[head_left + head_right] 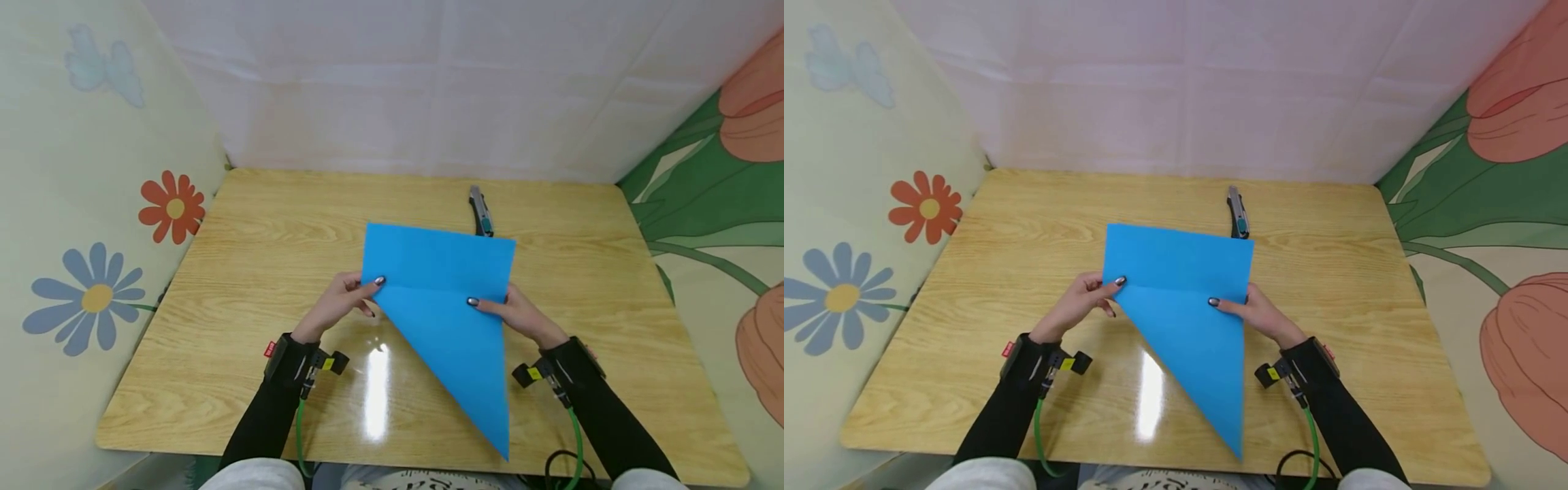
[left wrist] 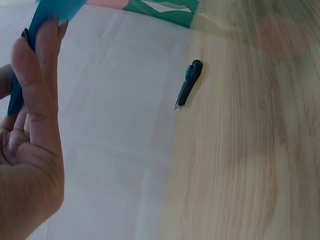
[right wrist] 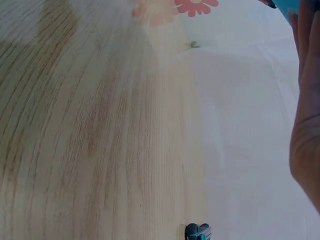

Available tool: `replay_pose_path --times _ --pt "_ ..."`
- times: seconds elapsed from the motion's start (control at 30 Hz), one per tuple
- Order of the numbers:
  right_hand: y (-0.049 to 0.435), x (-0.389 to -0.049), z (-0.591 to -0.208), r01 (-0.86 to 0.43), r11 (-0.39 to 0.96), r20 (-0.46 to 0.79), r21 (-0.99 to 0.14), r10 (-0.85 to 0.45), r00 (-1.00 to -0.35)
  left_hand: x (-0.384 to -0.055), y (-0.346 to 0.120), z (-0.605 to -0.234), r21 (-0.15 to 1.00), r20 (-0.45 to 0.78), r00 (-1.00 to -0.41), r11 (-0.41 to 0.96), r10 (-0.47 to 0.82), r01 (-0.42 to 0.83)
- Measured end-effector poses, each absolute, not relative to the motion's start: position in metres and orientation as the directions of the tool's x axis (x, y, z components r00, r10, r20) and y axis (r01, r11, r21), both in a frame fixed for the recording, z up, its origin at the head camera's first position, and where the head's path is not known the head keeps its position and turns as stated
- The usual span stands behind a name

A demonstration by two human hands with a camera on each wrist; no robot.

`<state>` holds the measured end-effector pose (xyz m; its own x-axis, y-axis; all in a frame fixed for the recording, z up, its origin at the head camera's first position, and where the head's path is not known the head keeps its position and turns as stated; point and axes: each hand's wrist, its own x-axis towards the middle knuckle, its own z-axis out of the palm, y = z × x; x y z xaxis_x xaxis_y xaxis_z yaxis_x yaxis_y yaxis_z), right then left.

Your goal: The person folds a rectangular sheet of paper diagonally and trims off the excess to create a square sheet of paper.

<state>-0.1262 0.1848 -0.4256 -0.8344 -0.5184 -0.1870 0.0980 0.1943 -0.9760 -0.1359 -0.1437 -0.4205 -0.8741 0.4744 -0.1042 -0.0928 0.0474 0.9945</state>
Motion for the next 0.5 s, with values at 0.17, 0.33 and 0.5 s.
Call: replay_pose_path --times 0.17,0.33,0.5 --pt "0.188 -0.129 -0.430 0.150 0.115 -0.189 -0.982 -0.550 -0.814 -0.138 -0.151 -0.418 0.994 -0.104 -0.836 0.073 0.539 -0.077" --pt "0.194 -0.130 -0.437 0.143 0.009 -0.119 -0.990 -0.608 -0.785 -0.139 -0.157 -0.420 0.998 -0.050 -0.793 -0.006 0.608 -0.067" --pt "0.199 -0.134 -0.443 0.073 -0.152 0.058 -0.986 -0.712 -0.700 -0.141 -0.162 -0.426 0.995 0.050 -0.718 -0.096 0.695 -0.024"
